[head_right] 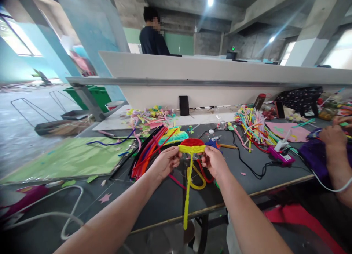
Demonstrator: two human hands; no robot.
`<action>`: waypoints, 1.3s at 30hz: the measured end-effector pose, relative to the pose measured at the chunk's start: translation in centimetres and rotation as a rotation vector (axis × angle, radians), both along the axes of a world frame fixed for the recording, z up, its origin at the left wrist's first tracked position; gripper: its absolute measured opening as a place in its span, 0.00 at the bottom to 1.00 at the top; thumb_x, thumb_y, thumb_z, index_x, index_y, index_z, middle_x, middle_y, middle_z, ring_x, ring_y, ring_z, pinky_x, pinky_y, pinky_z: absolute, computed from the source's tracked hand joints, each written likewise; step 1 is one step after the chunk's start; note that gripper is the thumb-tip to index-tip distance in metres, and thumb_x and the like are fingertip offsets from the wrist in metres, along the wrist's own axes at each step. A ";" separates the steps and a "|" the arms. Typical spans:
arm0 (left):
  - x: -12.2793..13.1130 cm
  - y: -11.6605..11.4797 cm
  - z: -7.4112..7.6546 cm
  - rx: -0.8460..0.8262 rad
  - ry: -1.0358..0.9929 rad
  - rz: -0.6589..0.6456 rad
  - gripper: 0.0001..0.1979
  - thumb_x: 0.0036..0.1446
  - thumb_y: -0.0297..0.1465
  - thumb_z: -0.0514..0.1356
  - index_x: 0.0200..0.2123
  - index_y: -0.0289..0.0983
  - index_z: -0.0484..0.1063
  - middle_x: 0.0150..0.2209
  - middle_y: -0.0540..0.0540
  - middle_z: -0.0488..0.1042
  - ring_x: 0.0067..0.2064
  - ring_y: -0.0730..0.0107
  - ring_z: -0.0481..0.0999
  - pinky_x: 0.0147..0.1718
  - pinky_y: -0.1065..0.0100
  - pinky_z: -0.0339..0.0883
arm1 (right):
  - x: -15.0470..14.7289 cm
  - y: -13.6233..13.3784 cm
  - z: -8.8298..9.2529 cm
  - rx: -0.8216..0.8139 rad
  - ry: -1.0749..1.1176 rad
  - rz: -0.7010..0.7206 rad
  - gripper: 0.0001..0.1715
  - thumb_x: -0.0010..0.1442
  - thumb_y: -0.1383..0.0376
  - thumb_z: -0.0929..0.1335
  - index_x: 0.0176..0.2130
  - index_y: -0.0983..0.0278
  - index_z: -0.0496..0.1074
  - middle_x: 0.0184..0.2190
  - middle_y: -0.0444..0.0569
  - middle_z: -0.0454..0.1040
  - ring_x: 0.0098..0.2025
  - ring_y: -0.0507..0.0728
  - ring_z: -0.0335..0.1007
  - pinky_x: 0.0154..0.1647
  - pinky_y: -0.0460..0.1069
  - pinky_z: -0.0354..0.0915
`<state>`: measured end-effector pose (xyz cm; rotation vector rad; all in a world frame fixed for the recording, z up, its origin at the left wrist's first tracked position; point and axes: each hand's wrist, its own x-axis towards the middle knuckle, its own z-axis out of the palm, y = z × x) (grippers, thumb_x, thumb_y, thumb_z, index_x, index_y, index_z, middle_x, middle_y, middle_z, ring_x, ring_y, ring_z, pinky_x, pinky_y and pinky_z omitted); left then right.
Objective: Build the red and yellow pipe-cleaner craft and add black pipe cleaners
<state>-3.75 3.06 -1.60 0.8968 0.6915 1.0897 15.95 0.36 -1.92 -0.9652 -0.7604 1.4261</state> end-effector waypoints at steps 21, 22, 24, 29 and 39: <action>-0.3 0.7 -0.3 -0.212 -0.104 -0.018 0.11 0.57 0.38 0.57 0.31 0.34 0.65 0.22 0.50 0.66 0.18 0.78 0.63 0.16 0.75 0.56 | -0.1 -0.5 0.7 -0.042 0.042 0.001 0.06 0.55 0.63 0.67 0.34 0.63 0.71 0.26 0.47 0.76 0.19 0.47 0.62 0.15 0.41 0.57; -0.3 0.7 -0.3 -0.214 -0.099 -0.016 0.11 0.56 0.37 0.57 0.30 0.34 0.65 0.22 0.50 0.66 0.18 0.78 0.63 0.16 0.74 0.56 | -0.1 -0.5 0.7 -0.042 0.044 0.000 0.06 0.55 0.63 0.67 0.34 0.63 0.71 0.26 0.47 0.76 0.19 0.47 0.62 0.15 0.41 0.57; -0.3 0.7 -0.2 -0.212 -0.091 -0.011 0.11 0.56 0.36 0.57 0.29 0.34 0.65 0.22 0.50 0.66 0.18 0.78 0.63 0.16 0.74 0.56 | -0.1 -0.5 0.7 -0.040 0.046 0.005 0.06 0.55 0.63 0.67 0.34 0.64 0.71 0.26 0.47 0.76 0.19 0.47 0.62 0.16 0.41 0.57; -0.3 0.6 -0.1 -0.175 -0.093 -0.011 0.10 0.55 0.35 0.57 0.28 0.34 0.64 0.22 0.51 0.64 0.18 0.78 0.62 0.15 0.74 0.55 | 0.1 -0.4 0.6 -0.030 0.056 0.027 0.07 0.56 0.62 0.68 0.35 0.63 0.72 0.27 0.47 0.76 0.19 0.47 0.62 0.16 0.41 0.57; -0.4 0.5 -0.3 -0.085 -0.095 -0.040 0.12 0.52 0.35 0.61 0.29 0.35 0.62 0.22 0.53 0.63 0.19 0.80 0.61 0.16 0.76 0.55 | 0.1 -0.5 0.7 -0.026 0.068 0.037 0.07 0.55 0.62 0.68 0.34 0.64 0.72 0.27 0.47 0.76 0.19 0.47 0.62 0.15 0.41 0.57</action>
